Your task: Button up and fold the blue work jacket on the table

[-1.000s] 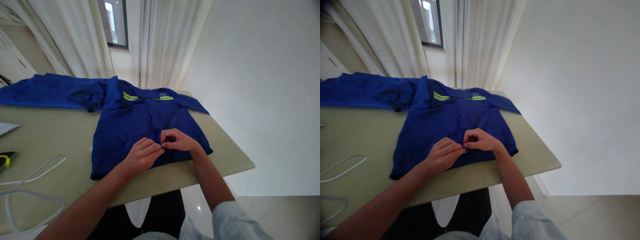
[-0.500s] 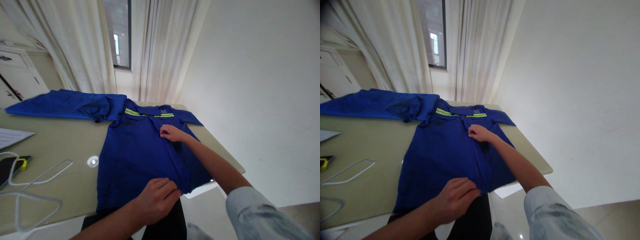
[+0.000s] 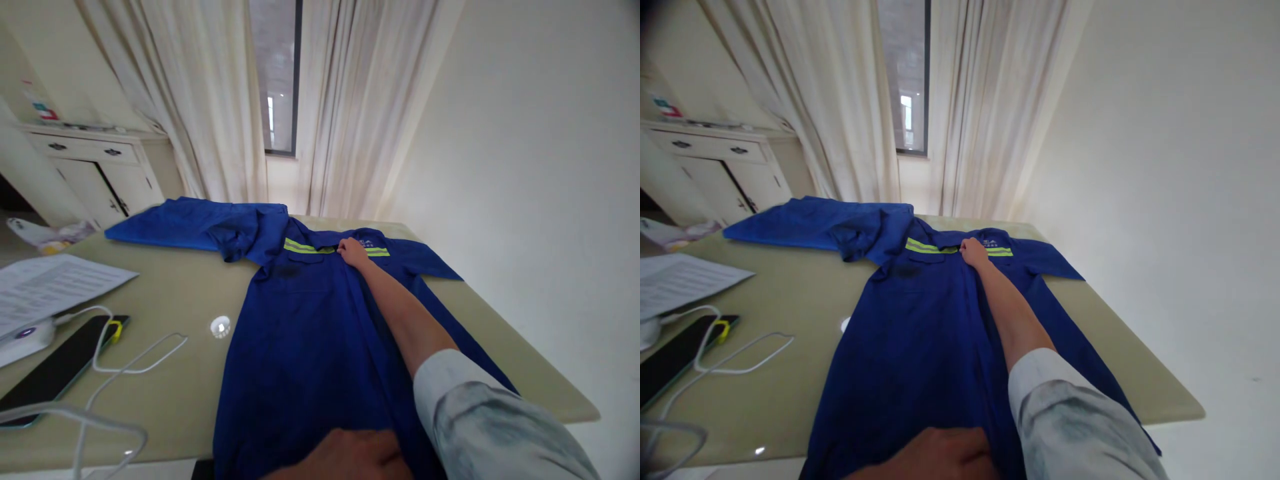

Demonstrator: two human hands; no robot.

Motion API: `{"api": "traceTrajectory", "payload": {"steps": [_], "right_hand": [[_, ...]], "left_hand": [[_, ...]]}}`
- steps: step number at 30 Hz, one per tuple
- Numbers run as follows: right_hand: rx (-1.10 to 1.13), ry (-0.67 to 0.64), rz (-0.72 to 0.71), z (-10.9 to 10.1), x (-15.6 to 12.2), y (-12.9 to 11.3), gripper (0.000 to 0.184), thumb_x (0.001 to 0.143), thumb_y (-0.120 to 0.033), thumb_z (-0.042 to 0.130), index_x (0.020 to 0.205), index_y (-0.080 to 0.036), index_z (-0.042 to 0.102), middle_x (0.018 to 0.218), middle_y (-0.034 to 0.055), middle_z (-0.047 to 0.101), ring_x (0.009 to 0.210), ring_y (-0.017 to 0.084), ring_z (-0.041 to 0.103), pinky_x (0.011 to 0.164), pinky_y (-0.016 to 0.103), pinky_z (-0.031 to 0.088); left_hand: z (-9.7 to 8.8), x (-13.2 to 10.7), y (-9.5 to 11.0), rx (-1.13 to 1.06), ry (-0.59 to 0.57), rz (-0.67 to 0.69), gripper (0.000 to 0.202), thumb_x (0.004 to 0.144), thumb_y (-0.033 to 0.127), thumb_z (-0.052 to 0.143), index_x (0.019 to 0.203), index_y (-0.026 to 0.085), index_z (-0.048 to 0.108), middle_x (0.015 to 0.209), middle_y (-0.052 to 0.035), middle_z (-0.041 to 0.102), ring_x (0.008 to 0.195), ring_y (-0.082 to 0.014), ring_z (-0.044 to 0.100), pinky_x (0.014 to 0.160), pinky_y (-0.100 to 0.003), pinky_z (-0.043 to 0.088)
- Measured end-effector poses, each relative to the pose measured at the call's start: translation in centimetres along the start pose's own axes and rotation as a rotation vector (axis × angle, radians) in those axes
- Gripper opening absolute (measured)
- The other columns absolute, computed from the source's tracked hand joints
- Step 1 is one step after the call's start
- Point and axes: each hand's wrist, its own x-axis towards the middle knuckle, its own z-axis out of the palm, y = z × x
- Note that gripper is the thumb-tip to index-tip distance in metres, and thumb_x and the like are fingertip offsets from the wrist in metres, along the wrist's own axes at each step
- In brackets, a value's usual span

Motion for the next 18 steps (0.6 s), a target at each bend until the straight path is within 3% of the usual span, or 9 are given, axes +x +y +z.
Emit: {"api": "traceTrajectory", "payload": {"steps": [2,3,6,9,11,14,16,18], "right_hand": [[0.048,0.01,-0.029,0.8,-0.2,0.3,0.021,0.1,-0.027,0.061,0.115,-0.016,0.069,0.114,0.012,0.066,0.104,0.022,0.062,0.095,0.031,0.047],[0.067,0.019,-0.045,1.2,-0.5,0.6,0.027,0.1,-0.029,0.062,0.123,-0.015,0.066,0.118,0.0122,0.066,0.107,0.021,0.061,0.097,0.031,0.047],[0.155,0.137,-0.054,2.4,-1.7,1.3,0.053,0.101,-0.032,0.057,0.15,-0.014,0.046,0.133,0.0165,0.061,0.117,0.023,0.059,0.103,0.033,0.046],[0.252,0.226,-0.024,3.7,-2.7,1.8,0.06,0.101,-0.033,0.054,0.156,-0.013,0.039,0.134,0.0189,0.063,0.117,0.027,0.062,0.105,0.04,0.047],[0.248,0.204,-0.023,4.3,-2.9,1.8,0.063,0.101,-0.039,0.056,0.156,-0.014,0.04,0.132,0.0186,0.067,0.117,0.03,0.063,0.107,0.042,0.046],[0.167,0.18,-0.045,4.8,-2.7,1.5,0.07,0.102,-0.048,0.056,0.159,-0.013,0.037,0.142,0.0202,0.063,0.124,0.033,0.06,0.11,0.042,0.042],[0.105,0.175,-0.047,4.8,-2.2,1.1,0.073,0.102,-0.049,0.056,0.161,-0.012,0.035,0.148,0.0214,0.06,0.126,0.035,0.058,0.11,0.042,0.042],[0.05,0.16,-0.027,4.8,-1.6,0.3,0.076,0.102,-0.05,0.057,0.162,-0.012,0.033,0.145,0.0219,0.062,0.125,0.035,0.058,0.107,0.042,0.043]], "left_hand": [[-5.1,-0.1,-2.4,-0.129,0.079,-0.103,0.042,0.093,0.047,0.074,0.127,0.024,0.066,0.103,-0.0042,0.075,0.071,-0.0137,0.07,0.057,-0.023,0.055],[-7.6,-0.1,-4.2,-0.154,0.14,-0.228,0.041,0.098,0.043,0.068,0.135,0.025,0.062,0.112,-0.0045,0.074,0.082,-0.015,0.073,0.071,-0.025,0.059],[-13.6,-0.1,-11.9,-0.062,0.451,-0.495,0.023,0.104,0.031,0.055,0.119,0.021,0.069,0.112,-0.0078,0.075,0.095,-0.0212,0.073,0.089,-0.037,0.059],[-16.8,-1.4,-20.8,0.126,0.843,-0.896,0.034,0.096,0.028,0.059,0.128,0.016,0.064,0.126,-0.0167,0.069,0.115,-0.0315,0.068,0.102,-0.05,0.055],[-18.0,-3.3,-25.8,0.287,0.994,-1.132,0.051,0.09,0.024,0.063,0.138,0.008,0.056,0.138,-0.0252,0.062,0.136,-0.0381,0.055,0.115,-0.058,0.044],[-19.3,-7.1,-30.9,0.39,0.978,-1.29,0.073,0.082,0.027,0.073,0.147,0.006,0.048,0.153,-0.0296,0.049,0.146,-0.0441,0.043,0.118,-0.065,0.038],[-20.0,-9.3,-32.9,0.353,0.88,-1.323,0.062,0.077,0.031,0.079,0.133,0.011,0.061,0.143,-0.0262,0.059,0.135,-0.0462,0.052,0.108,-0.069,0.043],[-20.8,-10.9,-34.0,0.318,0.812,-1.341,0.036,0.076,0.033,0.078,0.106,0.014,0.071,0.117,-0.0202,0.071,0.12,-0.0448,0.061,0.099,-0.07,0.048]]}}
